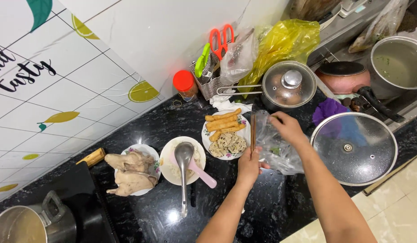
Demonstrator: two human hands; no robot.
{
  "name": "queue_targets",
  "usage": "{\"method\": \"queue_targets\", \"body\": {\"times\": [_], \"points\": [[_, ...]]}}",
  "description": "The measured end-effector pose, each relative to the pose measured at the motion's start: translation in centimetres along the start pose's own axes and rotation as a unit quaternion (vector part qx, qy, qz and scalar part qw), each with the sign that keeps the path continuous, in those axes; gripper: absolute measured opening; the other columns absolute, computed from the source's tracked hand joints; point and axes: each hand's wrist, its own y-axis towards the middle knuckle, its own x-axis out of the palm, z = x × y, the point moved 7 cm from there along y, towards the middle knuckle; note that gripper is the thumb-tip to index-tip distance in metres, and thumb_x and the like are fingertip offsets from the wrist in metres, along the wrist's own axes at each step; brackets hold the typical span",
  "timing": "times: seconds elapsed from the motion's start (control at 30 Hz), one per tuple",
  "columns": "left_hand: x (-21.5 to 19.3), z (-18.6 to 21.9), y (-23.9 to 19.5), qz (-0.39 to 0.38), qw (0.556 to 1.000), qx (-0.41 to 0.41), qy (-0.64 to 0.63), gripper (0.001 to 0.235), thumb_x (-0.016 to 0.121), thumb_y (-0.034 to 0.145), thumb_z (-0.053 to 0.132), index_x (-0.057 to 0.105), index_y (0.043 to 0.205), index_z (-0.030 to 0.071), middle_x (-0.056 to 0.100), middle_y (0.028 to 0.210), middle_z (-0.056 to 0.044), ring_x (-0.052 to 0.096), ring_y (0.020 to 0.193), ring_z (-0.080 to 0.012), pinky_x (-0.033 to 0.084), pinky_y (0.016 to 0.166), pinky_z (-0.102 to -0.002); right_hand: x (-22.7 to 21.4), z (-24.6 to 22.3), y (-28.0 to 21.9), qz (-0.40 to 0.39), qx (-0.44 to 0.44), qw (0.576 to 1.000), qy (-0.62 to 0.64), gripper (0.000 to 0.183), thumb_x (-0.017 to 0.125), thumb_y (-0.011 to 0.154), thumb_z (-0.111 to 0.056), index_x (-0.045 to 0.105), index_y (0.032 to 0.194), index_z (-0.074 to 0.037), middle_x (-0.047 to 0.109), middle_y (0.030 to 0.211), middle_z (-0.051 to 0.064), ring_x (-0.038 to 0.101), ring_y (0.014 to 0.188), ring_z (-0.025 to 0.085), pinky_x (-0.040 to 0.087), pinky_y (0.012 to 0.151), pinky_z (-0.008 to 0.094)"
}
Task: Wash dishes, then use chopsticks to transfer cooked meat from a boiling pot onto a plate.
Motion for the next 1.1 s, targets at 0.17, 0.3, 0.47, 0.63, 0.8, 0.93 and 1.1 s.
{"method": "queue_targets", "body": {"times": [0.17,0.3,0.47,0.63,0.8,0.93,1.1], "points": [[-0.2,0.2,-0.8,0.028,0.999,-0.016,0.032,0.028,0.044,0.106,0.024,0.058,0.122,0.006,0.068,0.105,-0.006,0.069,0.062,-0.0125,0.044,0.046,-0.025,-1.8,0.1,-0.4,-0.007,0.061,0.992,0.111,0.035,0.065,0.097,-0.036,0.073,0.116,-0.008,0.074,0.098,0.005,0.064,0.089,0.015,0.050,0.082,0.030],[-1.1,0.1,-0.3,0.154,0.905,0.297,0.263,0.020,0.055,0.114,0.018,0.070,0.115,0.005,0.068,0.103,-0.008,0.068,0.086,-0.0151,0.052,0.072,-0.029,-3.0,-1.5,-1.1,0.005,0.035,0.993,0.111,0.033,0.066,0.098,-0.034,0.074,0.115,-0.007,0.073,0.098,0.003,0.062,0.090,0.012,0.049,0.083,0.028],[3.6,7.8,-4.0,0.089,0.983,0.107,0.122,0.020,0.063,0.101,0.019,0.066,0.116,0.007,0.065,0.087,-0.001,0.058,0.070,-0.0115,0.049,0.061,-0.029,-2.2,-3.2,-2.2,-0.012,0.025,0.991,0.131,0.032,0.064,0.099,-0.033,0.073,0.113,-0.005,0.073,0.097,0.002,0.063,0.090,0.011,0.049,0.083,0.027],[4.1,3.6,2.2,0.102,0.985,0.119,0.076,0.028,0.075,0.090,0.015,0.062,0.113,0.007,0.063,0.079,0.000,0.062,0.068,-0.0110,0.050,0.060,-0.029,-0.3,-0.6,-2.2,-0.042,0.067,0.950,0.302,0.031,0.063,0.099,-0.033,0.071,0.110,-0.005,0.070,0.094,0.002,0.063,0.085,0.011,0.051,0.076,0.026],[2.4,2.8,3.2,0.155,0.974,0.144,0.075,0.010,0.065,0.094,0.012,0.062,0.092,0.002,0.065,0.073,-0.002,0.060,0.064,-0.0127,0.050,0.061,-0.030,-3.0,-2.8,-3.1,0.029,0.120,0.898,0.422,0.036,0.053,0.102,-0.038,0.069,0.106,-0.005,0.067,0.088,0.006,0.061,0.070,0.012,0.045,0.056,0.027],[2.3,2.8,3.3,0.193,0.949,0.202,0.143,0.012,0.070,0.093,0.012,0.063,0.090,0.003,0.063,0.071,-0.004,0.059,0.063,-0.0142,0.050,0.061,-0.031,-3.6,-2.9,-3.5,0.062,0.121,0.879,0.456,0.040,0.051,0.103,-0.039,0.067,0.107,-0.003,0.067,0.088,0.008,0.062,0.070,0.017,0.046,0.056,0.028],[3.3,5.2,1.6,0.174,0.966,0.189,-0.008,0.006,0.063,0.093,0.008,0.060,0.098,0.006,0.064,0.078,-0.001,0.064,0.068,-0.0118,0.053,0.065,-0.032,-3.8,0.5,-3.4,0.140,0.127,0.758,0.624,0.041,0.051,0.103,-0.043,0.065,0.109,-0.005,0.067,0.086,0.006,0.062,0.071,0.021,0.039,0.050,0.026]]}}
